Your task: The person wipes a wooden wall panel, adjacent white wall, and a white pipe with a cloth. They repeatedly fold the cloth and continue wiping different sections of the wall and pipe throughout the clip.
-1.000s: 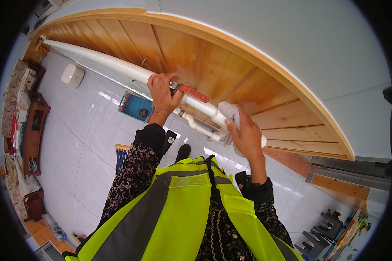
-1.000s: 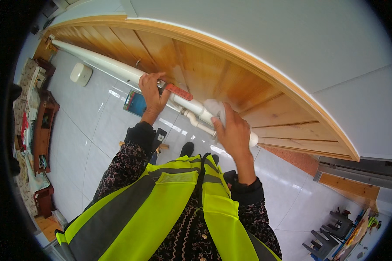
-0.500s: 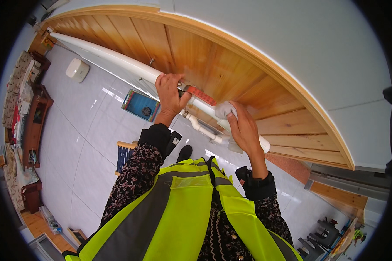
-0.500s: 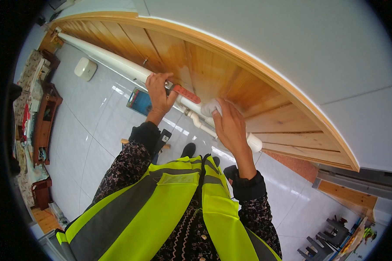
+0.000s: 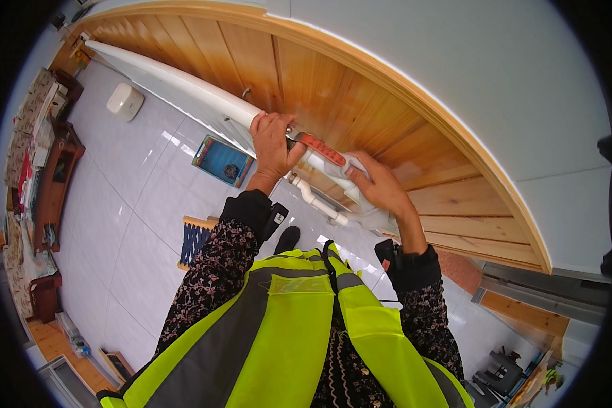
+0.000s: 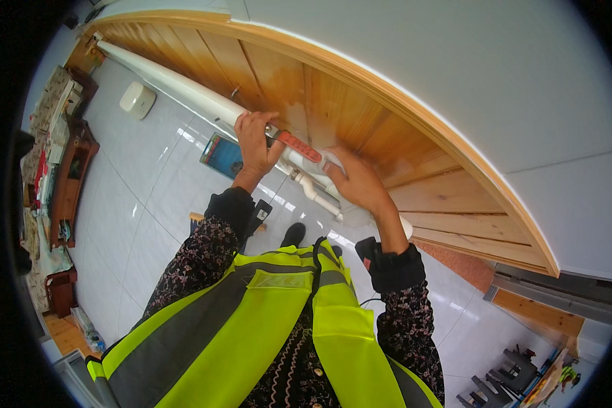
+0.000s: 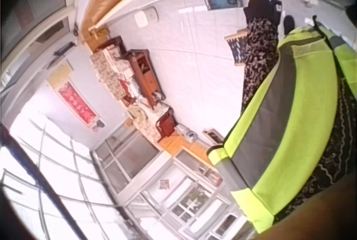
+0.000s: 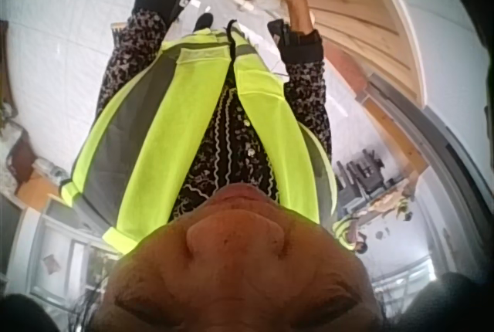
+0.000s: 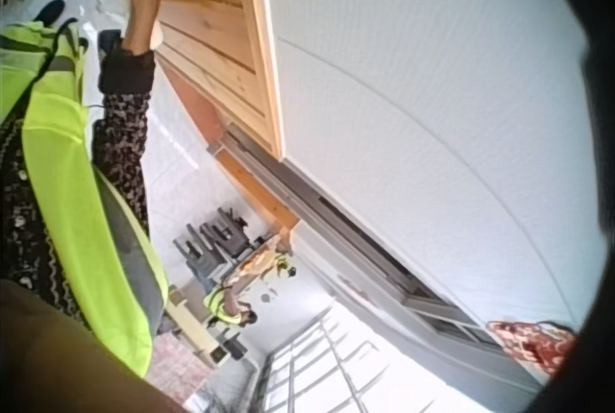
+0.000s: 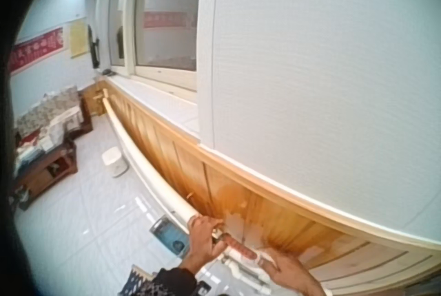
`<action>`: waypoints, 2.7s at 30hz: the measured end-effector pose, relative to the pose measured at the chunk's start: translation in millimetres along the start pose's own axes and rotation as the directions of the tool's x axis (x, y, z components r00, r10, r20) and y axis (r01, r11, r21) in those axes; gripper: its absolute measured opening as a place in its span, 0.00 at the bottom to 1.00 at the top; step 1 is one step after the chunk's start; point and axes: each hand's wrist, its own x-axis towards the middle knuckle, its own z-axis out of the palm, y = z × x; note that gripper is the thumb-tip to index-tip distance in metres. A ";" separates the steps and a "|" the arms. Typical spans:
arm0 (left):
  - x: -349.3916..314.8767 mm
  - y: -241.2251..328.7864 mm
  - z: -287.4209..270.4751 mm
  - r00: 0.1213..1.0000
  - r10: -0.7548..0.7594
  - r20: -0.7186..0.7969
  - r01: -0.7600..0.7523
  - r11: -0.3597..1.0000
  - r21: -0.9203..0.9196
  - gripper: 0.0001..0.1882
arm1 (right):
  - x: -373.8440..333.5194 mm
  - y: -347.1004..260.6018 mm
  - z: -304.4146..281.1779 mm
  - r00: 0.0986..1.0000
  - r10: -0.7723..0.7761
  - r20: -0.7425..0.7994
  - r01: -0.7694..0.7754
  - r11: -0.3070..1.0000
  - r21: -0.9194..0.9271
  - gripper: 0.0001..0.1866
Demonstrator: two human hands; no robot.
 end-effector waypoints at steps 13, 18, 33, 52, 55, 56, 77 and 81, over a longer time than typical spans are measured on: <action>-0.6 -0.3 0.5 0.999 -0.011 0.036 0.011 1.000 0.004 0.21 | -40.4 -9.8 53.6 0.856 -0.497 -0.143 0.245 0.633 -0.735 0.20; -1.2 -1.3 1.1 1.000 -0.001 0.031 0.001 1.000 0.002 0.22 | -45.5 2.1 66.5 0.841 -0.538 -0.052 0.231 0.444 -0.866 0.17; -0.8 -1.4 0.4 0.999 0.014 0.040 -0.015 1.000 0.017 0.20 | -104.2 66.1 67.0 0.998 -0.069 0.001 0.051 0.723 -0.689 0.15; -3.0 -3.4 4.1 0.999 0.004 0.049 -0.005 1.000 0.021 0.20 | -185.7 3.0 -21.8 0.583 0.005 -0.813 0.035 0.999 0.032 0.19; -3.2 -2.9 2.8 0.998 -0.009 0.058 0.006 0.999 0.035 0.20 | -152.9 -6.2 -5.6 0.767 -0.133 -0.627 -0.118 0.932 -0.342 0.24; -3.0 -2.9 2.6 0.998 -0.014 0.064 0.012 0.999 0.037 0.20 | -141.9 -6.7 1.1 0.844 -0.132 -0.519 -0.129 0.890 -0.437 0.27; -3.3 -3.9 3.4 0.997 -0.005 0.071 0.003 0.999 0.033 0.21 | -84.6 30.4 -40.9 0.957 0.280 -0.076 -0.289 0.942 -0.171 0.30; -3.2 -4.9 4.6 0.999 0.039 0.037 -0.041 0.998 0.042 0.21 | -84.2 35.6 -42.2 0.989 0.134 -0.066 -0.141 0.982 -0.129 0.33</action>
